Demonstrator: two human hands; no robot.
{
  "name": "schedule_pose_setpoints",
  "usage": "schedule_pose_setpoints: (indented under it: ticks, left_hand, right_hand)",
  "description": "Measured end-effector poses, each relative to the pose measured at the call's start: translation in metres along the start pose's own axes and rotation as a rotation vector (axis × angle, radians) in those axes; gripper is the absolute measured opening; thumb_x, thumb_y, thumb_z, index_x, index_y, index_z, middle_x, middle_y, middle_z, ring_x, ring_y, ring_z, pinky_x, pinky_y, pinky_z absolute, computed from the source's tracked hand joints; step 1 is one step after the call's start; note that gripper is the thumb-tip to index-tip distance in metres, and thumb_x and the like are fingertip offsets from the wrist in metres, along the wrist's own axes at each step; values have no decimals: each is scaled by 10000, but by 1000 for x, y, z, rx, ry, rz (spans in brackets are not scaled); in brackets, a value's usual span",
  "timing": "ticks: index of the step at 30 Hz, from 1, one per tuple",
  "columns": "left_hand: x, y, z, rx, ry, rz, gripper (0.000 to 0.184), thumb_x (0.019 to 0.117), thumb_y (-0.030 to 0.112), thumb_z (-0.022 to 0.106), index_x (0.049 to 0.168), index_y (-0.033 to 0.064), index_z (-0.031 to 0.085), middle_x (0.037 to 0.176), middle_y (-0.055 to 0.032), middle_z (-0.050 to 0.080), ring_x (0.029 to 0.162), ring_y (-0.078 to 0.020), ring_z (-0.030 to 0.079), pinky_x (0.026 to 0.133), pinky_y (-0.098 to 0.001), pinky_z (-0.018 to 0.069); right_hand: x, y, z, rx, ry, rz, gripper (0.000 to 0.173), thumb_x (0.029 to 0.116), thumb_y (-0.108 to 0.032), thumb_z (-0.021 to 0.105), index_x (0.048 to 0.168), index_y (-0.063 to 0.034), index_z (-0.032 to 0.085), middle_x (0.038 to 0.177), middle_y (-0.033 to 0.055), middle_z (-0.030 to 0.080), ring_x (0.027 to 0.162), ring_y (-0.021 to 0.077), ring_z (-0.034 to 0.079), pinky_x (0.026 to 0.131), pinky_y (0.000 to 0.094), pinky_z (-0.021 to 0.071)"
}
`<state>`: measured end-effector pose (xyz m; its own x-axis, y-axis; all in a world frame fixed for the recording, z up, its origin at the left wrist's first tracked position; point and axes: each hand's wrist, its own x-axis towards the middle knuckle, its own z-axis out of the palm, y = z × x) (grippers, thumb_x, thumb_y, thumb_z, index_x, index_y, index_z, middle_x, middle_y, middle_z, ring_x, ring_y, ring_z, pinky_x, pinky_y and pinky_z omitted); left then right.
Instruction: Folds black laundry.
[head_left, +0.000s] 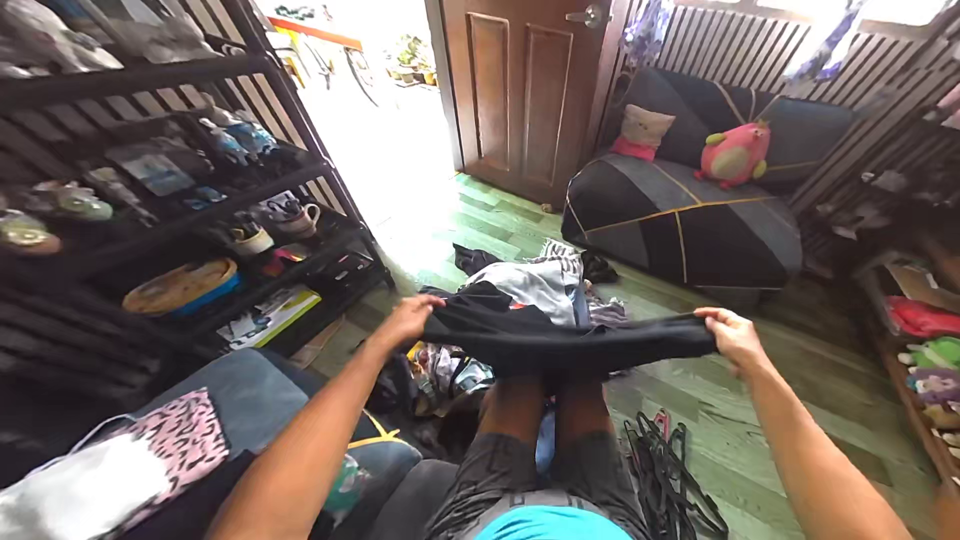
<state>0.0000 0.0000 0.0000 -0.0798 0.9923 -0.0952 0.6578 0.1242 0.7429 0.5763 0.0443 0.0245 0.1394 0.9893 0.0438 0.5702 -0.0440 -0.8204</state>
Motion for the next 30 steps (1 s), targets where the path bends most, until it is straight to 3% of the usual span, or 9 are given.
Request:
schedule_pose_setpoints:
  ticks: [3, 7, 12, 15, 19, 22, 25, 27, 30]
  left_hand:
    - [-2, 28, -17, -411, 390, 80, 309, 1090, 90, 444, 1326, -19, 610, 1360, -164, 622, 1240, -198, 587, 1082, -394, 440]
    - [-37, 27, -37, -571, 610, 406, 260, 1020, 114, 594, 1253, 5, 630, 1162, -3, 686, 1019, -23, 645, 941, -247, 538]
    - [-171, 20, -74, -797, 201, 689, 126, 921, 423, 724, 1034, 368, 736, 955, 177, 721, 879, 13, 681, 795, -204, 581]
    - [-195, 17, -81, -1101, 61, 756, 130, 855, 345, 782, 957, 269, 758, 826, 90, 727, 759, -55, 695, 726, -239, 579]
    - [-159, 37, -13, -1078, 348, 372, 536, 1063, 563, 365, 1432, 194, 487, 1223, 59, 696, 1126, -82, 665, 980, -326, 566]
    - [-164, 37, 73, -1270, 258, 85, 685, 1003, 701, 325, 1425, 188, 489, 1311, 49, 647, 1224, -48, 597, 1043, -304, 522]
    - [-158, 41, 98, -1438, 9, -61, 403, 964, 498, 607, 1160, 159, 703, 1043, -41, 762, 958, -137, 735, 830, -362, 630]
    - [-140, 57, 84, -1366, 11, -121, 259, 1077, 211, 447, 1153, 60, 643, 976, -96, 749, 888, -174, 738, 787, -381, 634]
    - [-101, 62, 62, -1191, 19, -104, 275, 1097, 168, 406, 1213, 27, 612, 1034, -103, 739, 942, -169, 725, 839, -380, 618]
  right_hand:
    - [0, -16, -14, 511, 317, -95, 253, 1050, -62, 491, 1245, 0, 640, 1160, 63, 684, 963, 91, 663, 809, 288, 571]
    - [-44, -28, -37, 851, 357, -265, 307, 1032, -14, 451, 1300, -31, 598, 1120, 19, 710, 981, 128, 697, 856, 354, 607]
    - [-155, -5, -102, 637, -49, -615, 214, 948, -280, 687, 1151, -298, 752, 1070, -135, 742, 935, 3, 689, 816, 209, 587]
    - [-181, -6, -119, 662, -185, -791, 188, 974, -339, 683, 1148, -297, 742, 986, -105, 758, 864, 28, 709, 763, 219, 588]
    - [-168, -15, -45, 872, 4, -331, 526, 997, -619, 496, 1390, -273, 539, 1215, -77, 705, 1104, 88, 674, 952, 343, 584]
    - [-187, -1, 40, 1133, -196, 72, 804, 782, -884, 499, 1280, -273, 658, 1170, -32, 743, 1094, 118, 699, 931, 412, 600]
    - [-181, 6, 67, 1216, -283, 119, 416, 904, -496, 681, 1161, -171, 703, 1048, 32, 763, 979, 138, 730, 871, 378, 618]
    - [-160, -18, 61, 1125, -212, 163, 215, 1009, -199, 520, 1165, -86, 615, 964, 74, 751, 874, 147, 738, 782, 358, 636]
    - [-122, -26, 53, 1038, -237, 170, 220, 1060, -101, 417, 1194, -60, 586, 969, 84, 743, 869, 156, 733, 789, 366, 632]
